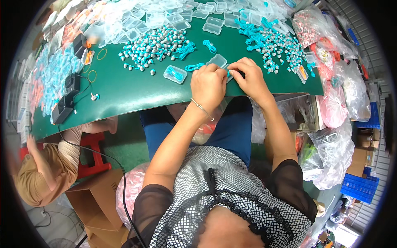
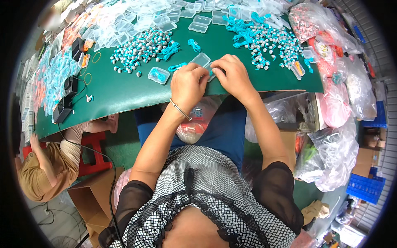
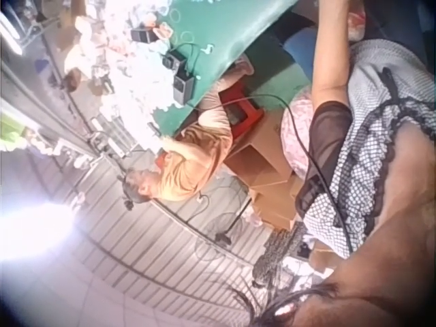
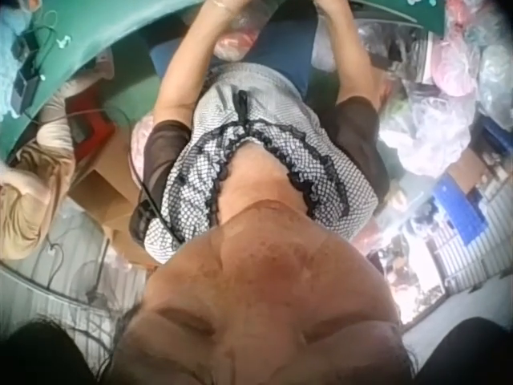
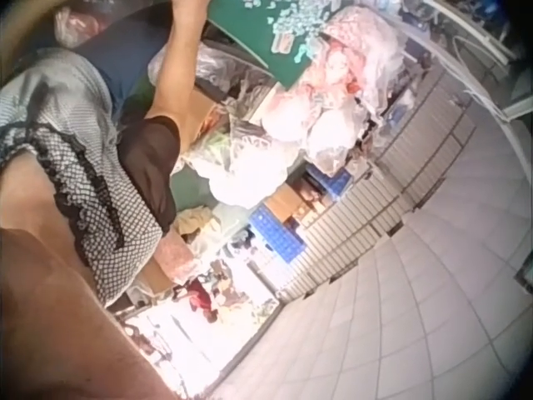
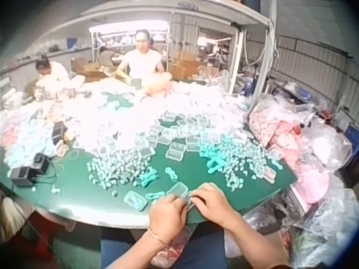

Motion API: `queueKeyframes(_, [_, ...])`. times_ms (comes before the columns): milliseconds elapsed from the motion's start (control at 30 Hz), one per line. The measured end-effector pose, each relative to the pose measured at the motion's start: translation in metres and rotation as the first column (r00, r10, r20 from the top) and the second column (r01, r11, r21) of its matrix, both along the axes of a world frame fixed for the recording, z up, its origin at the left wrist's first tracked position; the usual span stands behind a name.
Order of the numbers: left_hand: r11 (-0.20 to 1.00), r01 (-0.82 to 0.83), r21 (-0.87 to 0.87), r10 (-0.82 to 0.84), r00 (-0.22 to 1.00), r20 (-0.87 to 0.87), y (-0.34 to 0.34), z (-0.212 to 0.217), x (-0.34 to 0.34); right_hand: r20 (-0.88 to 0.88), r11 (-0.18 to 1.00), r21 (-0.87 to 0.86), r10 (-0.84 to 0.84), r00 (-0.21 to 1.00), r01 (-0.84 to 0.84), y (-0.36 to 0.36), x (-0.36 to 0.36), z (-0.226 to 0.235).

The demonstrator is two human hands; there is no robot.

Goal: Packing small blue beads and plastic parts into clear flip-top containers and bags.

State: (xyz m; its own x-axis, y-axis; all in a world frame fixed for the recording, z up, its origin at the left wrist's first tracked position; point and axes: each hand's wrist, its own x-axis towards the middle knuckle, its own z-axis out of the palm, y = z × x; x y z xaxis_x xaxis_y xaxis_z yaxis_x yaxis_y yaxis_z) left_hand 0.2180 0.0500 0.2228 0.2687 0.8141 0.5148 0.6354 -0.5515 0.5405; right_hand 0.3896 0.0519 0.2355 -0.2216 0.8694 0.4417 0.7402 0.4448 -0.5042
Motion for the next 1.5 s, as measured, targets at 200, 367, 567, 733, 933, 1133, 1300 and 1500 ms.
queueKeyframes(200, [0.997,0.032,0.066,-0.033,0.999,0.013,-0.012,-0.004,-0.004,0.067,0.995,-0.08,0.061,0.996,-0.055,0.008,0.003,0.015])
queueKeyframes(367, [1.0,0.005,0.023,-0.005,1.0,0.005,-0.015,0.0,-0.003,-0.039,0.994,-0.101,-0.051,0.998,0.047,0.056,-0.016,0.019])
queueKeyframes(567, [0.999,0.033,-0.007,-0.033,0.999,-0.018,-0.009,-0.002,-0.003,0.283,0.986,-0.126,-0.068,0.957,0.107,0.103,-0.031,0.0])
queueKeyframes(733, [0.991,0.116,-0.061,-0.113,0.993,0.041,-0.007,-0.001,-0.026,-0.169,0.97,-0.205,0.097,0.981,-0.132,0.068,-0.005,0.019])
queueKeyframes(933, [0.972,0.171,-0.16,-0.146,0.977,0.155,-0.004,0.001,-0.034,0.008,0.94,-0.001,0.341,0.94,-0.341,0.019,0.001,0.028])
queueKeyframes(1133, [0.972,0.205,-0.114,-0.191,0.974,0.119,-0.002,0.003,-0.033,0.265,0.921,0.115,0.332,0.905,-0.372,0.008,-0.005,0.017])
queueKeyframes(1300, [0.975,0.202,-0.093,-0.192,0.976,0.103,-0.004,0.004,-0.035,0.085,0.958,0.092,0.266,0.96,-0.273,0.015,-0.002,0.016])
queueKeyframes(1500, [0.973,0.212,-0.089,-0.202,0.973,0.115,-0.004,0.002,-0.033,0.097,0.983,-0.02,0.182,0.978,-0.181,0.033,-0.001,0.011])
